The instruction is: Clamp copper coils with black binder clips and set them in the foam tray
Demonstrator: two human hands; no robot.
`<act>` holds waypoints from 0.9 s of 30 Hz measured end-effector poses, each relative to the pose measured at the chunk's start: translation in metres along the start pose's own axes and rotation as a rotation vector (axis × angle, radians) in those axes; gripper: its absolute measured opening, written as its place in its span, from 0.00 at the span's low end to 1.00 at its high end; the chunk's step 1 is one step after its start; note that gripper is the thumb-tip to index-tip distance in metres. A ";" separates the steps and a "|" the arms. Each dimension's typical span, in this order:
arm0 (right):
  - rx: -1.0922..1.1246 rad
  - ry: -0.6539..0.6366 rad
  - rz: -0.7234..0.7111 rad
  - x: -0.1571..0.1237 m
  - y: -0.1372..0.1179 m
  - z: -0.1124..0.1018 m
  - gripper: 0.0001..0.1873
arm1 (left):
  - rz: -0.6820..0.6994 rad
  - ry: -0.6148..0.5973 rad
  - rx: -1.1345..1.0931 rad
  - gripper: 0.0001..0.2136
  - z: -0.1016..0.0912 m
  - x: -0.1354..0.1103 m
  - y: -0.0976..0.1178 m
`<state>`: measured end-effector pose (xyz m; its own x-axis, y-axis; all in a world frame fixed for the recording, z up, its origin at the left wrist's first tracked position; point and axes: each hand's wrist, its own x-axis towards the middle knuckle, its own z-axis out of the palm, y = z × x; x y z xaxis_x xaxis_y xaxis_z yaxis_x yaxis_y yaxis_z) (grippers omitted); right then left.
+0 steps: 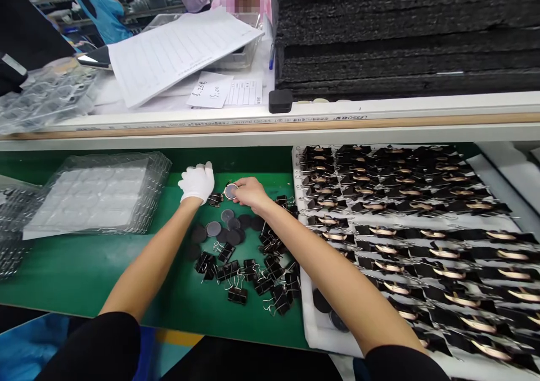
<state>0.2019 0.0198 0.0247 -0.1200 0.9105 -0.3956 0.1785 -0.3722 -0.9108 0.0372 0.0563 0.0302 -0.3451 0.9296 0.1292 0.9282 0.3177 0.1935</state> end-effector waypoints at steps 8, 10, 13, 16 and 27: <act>-0.023 -0.009 0.026 0.002 0.003 -0.003 0.04 | -0.042 0.057 -0.015 0.25 0.011 0.002 -0.012; -0.012 -0.027 0.051 0.003 0.003 0.000 0.03 | -0.043 0.084 -0.023 0.24 0.012 0.001 -0.013; -0.005 -0.050 0.102 0.002 0.000 0.005 0.03 | -0.055 0.113 -0.025 0.24 0.013 -0.001 -0.014; -0.020 -0.089 0.145 0.000 -0.005 0.011 0.03 | -0.049 0.148 -0.022 0.24 0.013 -0.002 -0.014; -0.183 -0.025 0.167 0.000 -0.009 0.029 0.05 | -0.043 0.166 -0.065 0.23 0.018 -0.001 -0.018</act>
<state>0.1722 0.0181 0.0291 -0.0972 0.8334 -0.5441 0.3719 -0.4766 -0.7966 0.0231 0.0527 0.0091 -0.4076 0.8702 0.2768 0.9030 0.3389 0.2642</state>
